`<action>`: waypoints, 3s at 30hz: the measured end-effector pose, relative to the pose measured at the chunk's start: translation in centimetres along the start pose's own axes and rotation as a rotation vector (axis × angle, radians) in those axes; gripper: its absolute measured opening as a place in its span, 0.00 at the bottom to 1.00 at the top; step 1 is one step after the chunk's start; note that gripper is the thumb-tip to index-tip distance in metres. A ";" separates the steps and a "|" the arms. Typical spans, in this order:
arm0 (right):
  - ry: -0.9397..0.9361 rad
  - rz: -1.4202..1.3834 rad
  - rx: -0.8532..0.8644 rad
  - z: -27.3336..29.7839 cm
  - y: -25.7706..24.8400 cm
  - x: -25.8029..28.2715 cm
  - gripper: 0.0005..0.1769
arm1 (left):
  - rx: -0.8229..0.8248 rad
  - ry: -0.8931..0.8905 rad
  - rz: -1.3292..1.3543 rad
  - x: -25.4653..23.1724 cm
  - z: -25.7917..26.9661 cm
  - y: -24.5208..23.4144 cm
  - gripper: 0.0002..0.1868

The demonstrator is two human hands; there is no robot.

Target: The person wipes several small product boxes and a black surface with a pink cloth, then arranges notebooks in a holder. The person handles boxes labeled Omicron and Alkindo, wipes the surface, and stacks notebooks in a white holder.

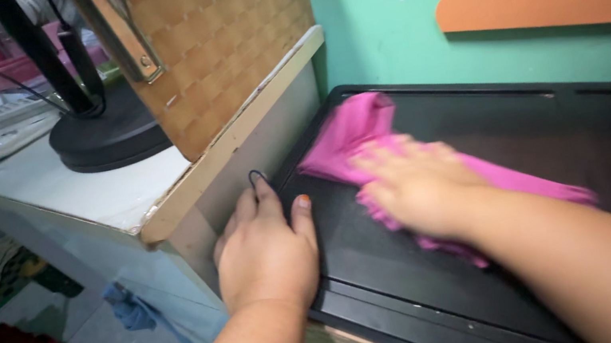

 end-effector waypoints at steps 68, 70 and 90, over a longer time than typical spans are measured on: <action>-0.309 0.128 -1.222 25.8 -37.1 -10.1 0.10 | 0.337 0.135 0.533 -27.2 14.9 -7.5 0.31; -0.205 0.228 -1.298 27.4 -39.2 -13.8 0.12 | 0.251 0.059 0.602 -28.3 14.4 -8.7 0.27; 0.502 -0.519 -0.744 27.1 -42.4 -19.1 0.19 | 0.125 0.246 1.026 -38.9 11.7 -19.0 0.43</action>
Point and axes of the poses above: each hand's wrist, its own z-axis away from the middle knuckle, its own y-axis out of the palm, x = y × z, the point moved 5 cm from there along -z, towards the middle knuckle, and after that the axes turned 9 degrees about -x, right-handed, at the moved point
